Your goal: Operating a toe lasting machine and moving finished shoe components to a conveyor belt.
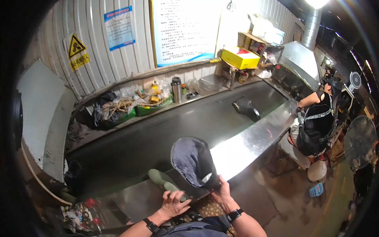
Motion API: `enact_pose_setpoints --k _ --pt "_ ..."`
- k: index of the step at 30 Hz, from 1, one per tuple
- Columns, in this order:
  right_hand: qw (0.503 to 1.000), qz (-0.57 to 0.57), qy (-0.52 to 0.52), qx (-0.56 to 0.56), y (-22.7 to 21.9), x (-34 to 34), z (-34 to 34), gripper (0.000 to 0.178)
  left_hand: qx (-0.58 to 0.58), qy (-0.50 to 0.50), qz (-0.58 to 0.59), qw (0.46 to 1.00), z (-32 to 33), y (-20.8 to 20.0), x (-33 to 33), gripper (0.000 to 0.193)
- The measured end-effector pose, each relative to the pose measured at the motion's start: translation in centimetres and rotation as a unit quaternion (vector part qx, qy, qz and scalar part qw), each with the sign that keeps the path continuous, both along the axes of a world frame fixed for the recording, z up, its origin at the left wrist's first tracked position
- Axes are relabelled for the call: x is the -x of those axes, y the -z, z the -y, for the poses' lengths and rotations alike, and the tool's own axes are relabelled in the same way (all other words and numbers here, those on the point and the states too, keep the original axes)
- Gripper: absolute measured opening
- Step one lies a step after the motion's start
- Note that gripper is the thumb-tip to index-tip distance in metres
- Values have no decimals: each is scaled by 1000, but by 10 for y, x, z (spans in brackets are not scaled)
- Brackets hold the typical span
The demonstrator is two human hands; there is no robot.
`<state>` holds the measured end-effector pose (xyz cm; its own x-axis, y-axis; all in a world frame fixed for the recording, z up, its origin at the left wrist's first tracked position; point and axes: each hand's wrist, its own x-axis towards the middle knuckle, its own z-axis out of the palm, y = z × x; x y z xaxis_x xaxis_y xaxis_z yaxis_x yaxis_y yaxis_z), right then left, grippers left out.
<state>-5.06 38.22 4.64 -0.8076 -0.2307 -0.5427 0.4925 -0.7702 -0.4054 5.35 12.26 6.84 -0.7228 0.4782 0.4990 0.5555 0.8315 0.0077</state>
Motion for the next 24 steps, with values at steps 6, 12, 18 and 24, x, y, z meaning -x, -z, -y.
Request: enact_pose_setpoints --k 6,12,18,24 --pt "966 -171 17 -192 -68 -7 -15 29 -338 -1 162 927 2 -39 32 18" --pt "941 -232 -26 -244 -79 -23 4 40 -231 -78 136 960 -10 -68 107 24" --pt "969 -113 36 -217 -81 -26 -10 33 -531 -292 218 765 75 -46 106 48" --pt "655 -423 -263 -568 -111 -40 -30 50 -767 -224 483 357 107 -32 76 82"
